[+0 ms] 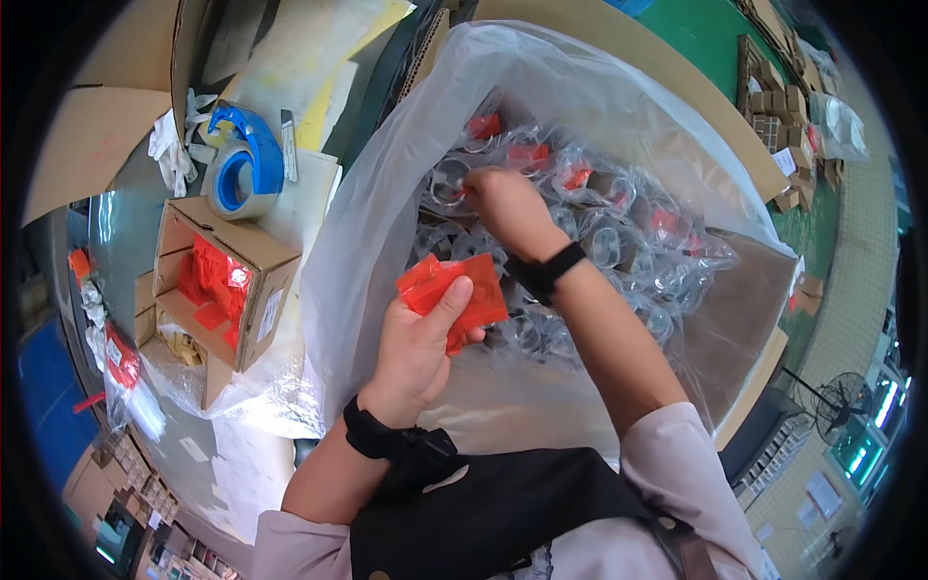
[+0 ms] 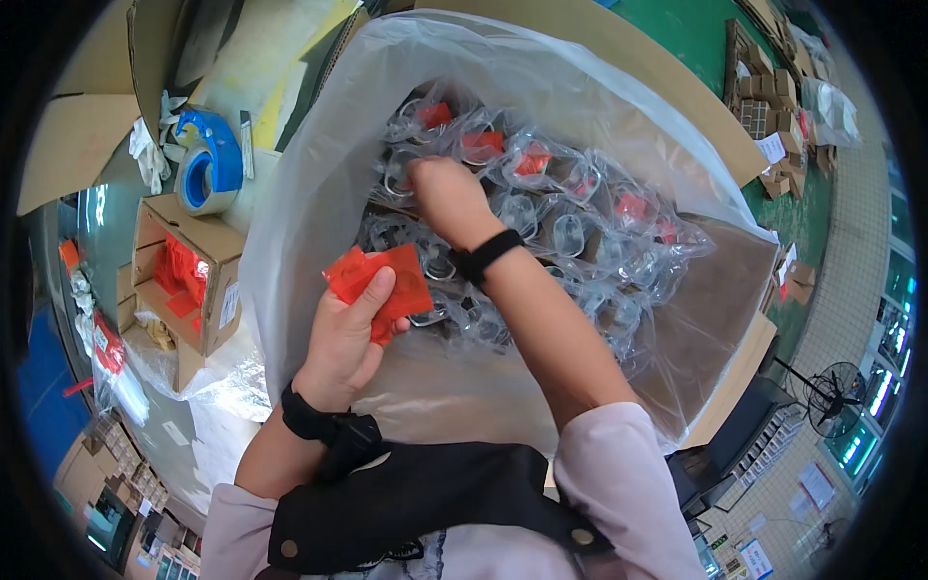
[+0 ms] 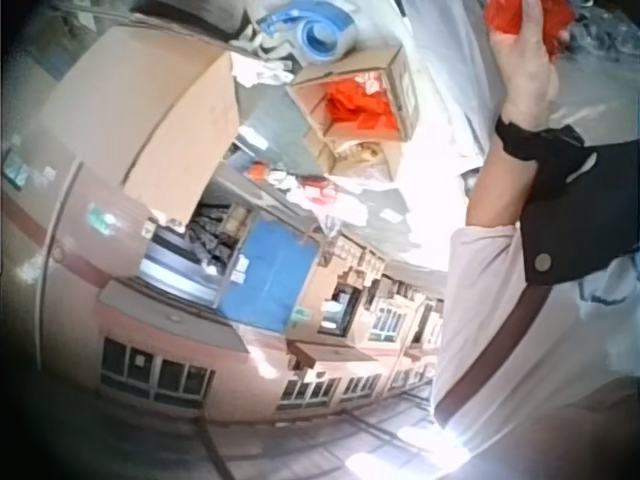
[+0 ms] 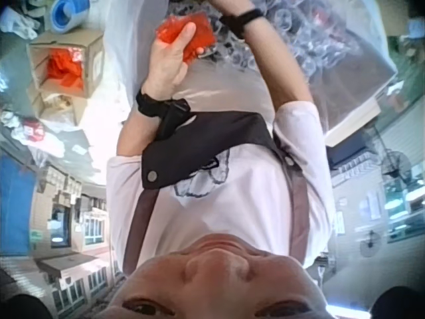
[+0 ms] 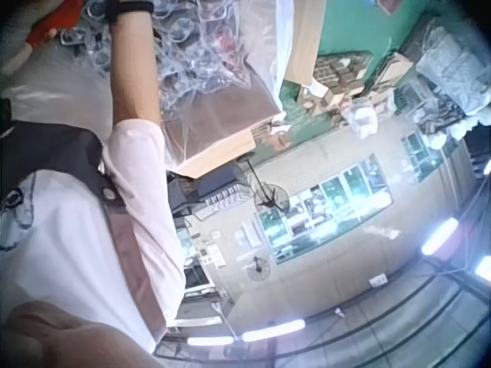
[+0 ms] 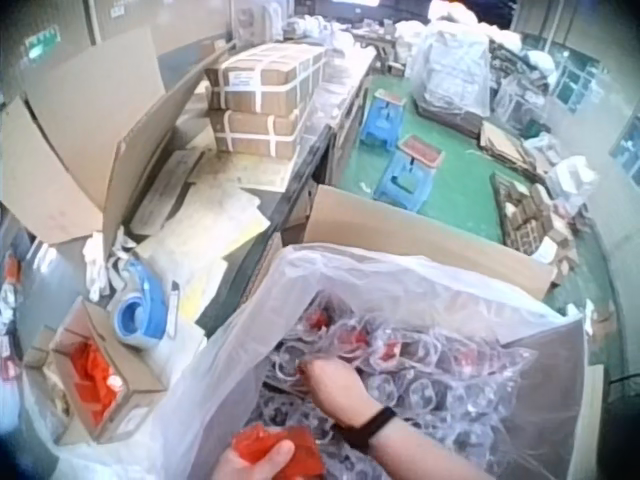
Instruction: The person assembles a cardboard box, places a tray of individually wrapped items inside, and adds red plastic pieces on top. The person uses a tape dispenser to seal the box flaps and handles the items by hand.
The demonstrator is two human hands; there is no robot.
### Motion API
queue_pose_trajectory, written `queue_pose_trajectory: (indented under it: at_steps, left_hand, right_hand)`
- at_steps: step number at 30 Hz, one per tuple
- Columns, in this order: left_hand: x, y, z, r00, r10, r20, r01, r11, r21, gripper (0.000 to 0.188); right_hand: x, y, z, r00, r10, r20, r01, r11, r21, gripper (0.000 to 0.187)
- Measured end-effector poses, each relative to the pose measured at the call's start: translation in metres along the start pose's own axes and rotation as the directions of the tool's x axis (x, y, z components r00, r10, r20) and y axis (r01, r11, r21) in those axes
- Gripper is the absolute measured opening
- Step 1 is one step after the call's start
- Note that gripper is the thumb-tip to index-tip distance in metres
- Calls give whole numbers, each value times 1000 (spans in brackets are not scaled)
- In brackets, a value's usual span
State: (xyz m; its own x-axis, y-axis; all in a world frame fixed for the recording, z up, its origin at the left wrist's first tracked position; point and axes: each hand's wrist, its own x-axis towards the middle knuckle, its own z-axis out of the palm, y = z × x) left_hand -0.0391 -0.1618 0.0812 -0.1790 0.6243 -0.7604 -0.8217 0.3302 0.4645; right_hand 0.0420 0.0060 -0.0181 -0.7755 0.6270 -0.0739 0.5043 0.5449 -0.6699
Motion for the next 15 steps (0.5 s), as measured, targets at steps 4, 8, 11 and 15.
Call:
queue_pose_trajectory:
  at_steps: [4,8,11,15]
  left_hand:
    - [1,-2,-5,1000,13,-8,-13,1000,10,30]
    - [2,-6,-3,1000,12,7,-13,997,72,24]
    - [4,-9,-4,996,-49,73,38,989,145,22]
    - [4,-11,-4,994,-73,82,59,984,166,22]
  right_hand:
    - [-14,-22,-14,983,46,-176,-4,973,231,20]
    - [-76,-59,-71,936,186,298,-347,624,700,23]
    - [-96,-61,-86,867,380,323,-493,556,669,15]
    - [-84,-9,-75,918,311,-245,-248,934,257,13]
